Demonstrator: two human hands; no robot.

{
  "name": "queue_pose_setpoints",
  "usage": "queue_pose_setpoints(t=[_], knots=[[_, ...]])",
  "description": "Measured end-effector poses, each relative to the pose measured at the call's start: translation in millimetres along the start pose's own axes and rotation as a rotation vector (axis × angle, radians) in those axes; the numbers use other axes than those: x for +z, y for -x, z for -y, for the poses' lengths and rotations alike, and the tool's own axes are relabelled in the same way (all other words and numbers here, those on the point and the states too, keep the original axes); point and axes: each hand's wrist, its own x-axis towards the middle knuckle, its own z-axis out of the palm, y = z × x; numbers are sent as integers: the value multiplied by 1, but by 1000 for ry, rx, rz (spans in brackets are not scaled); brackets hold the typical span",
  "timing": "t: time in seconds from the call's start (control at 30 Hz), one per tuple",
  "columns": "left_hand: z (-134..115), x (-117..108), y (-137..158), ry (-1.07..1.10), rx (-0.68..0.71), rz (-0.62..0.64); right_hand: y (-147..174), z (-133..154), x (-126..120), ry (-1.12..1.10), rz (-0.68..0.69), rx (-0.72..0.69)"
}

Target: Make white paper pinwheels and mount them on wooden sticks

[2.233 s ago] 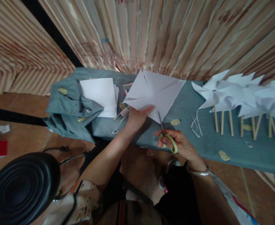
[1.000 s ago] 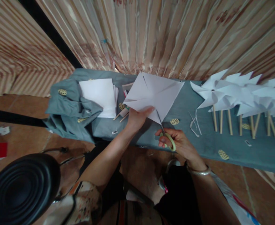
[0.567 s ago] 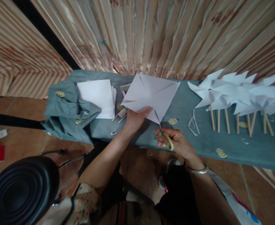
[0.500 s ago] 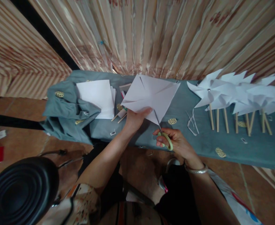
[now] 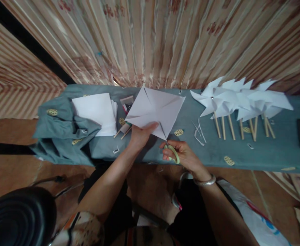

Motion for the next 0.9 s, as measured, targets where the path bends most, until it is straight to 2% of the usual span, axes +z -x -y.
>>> queue_pose_setpoints(t=[0.3,0.7,0.9], knots=[[3,1,-4,48,23,-8,-1,-4,2,-25,5,-62],[-1,6,2,6,31,38,6,-2,4,-17,-22,-91],[-4,10,3,52,1,31,11,-4,4,-42,-35,-88]])
